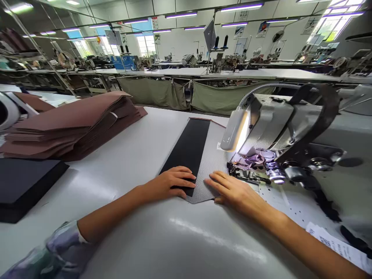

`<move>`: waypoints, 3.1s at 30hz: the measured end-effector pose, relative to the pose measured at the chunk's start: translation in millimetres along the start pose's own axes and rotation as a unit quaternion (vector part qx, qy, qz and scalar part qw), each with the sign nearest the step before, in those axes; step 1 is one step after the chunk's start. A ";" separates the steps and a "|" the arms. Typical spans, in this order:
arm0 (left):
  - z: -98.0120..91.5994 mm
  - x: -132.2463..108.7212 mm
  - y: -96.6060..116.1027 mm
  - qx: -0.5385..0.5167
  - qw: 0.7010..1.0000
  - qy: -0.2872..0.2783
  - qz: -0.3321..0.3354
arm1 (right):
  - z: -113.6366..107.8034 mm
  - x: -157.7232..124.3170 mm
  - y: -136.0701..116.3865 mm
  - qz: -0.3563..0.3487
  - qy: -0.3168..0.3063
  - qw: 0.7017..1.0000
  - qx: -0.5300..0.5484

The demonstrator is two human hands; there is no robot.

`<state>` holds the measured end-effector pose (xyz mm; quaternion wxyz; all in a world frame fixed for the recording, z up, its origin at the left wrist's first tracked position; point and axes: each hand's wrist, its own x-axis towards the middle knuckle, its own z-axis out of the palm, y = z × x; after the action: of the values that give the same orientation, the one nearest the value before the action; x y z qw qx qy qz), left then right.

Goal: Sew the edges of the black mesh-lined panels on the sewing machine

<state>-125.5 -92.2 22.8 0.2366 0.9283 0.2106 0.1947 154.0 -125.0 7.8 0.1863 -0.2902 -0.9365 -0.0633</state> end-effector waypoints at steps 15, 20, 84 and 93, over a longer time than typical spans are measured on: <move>16.2 -2.8 3.2 0.082 0.993 0.070 0.050 | 0.3 0.9 -7.7 -0.123 0.092 0.984 -0.088; 19.9 11.3 27.1 0.108 0.994 0.011 -0.015 | 4.4 -0.9 -13.0 0.053 0.163 0.979 0.114; 20.6 96.9 -13.2 -0.006 0.981 -0.130 0.146 | -9.5 -32.3 -17.8 0.248 0.044 0.966 -0.051; 17.3 112.5 -25.0 -0.007 0.980 -0.135 0.146 | -4.6 -33.3 -9.6 0.268 0.031 0.959 -0.082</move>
<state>-31.0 -24.0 25.1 0.2382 0.9652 0.0377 0.1010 175.4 -151.3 -0.8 0.2013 -0.5430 -0.8095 -0.0963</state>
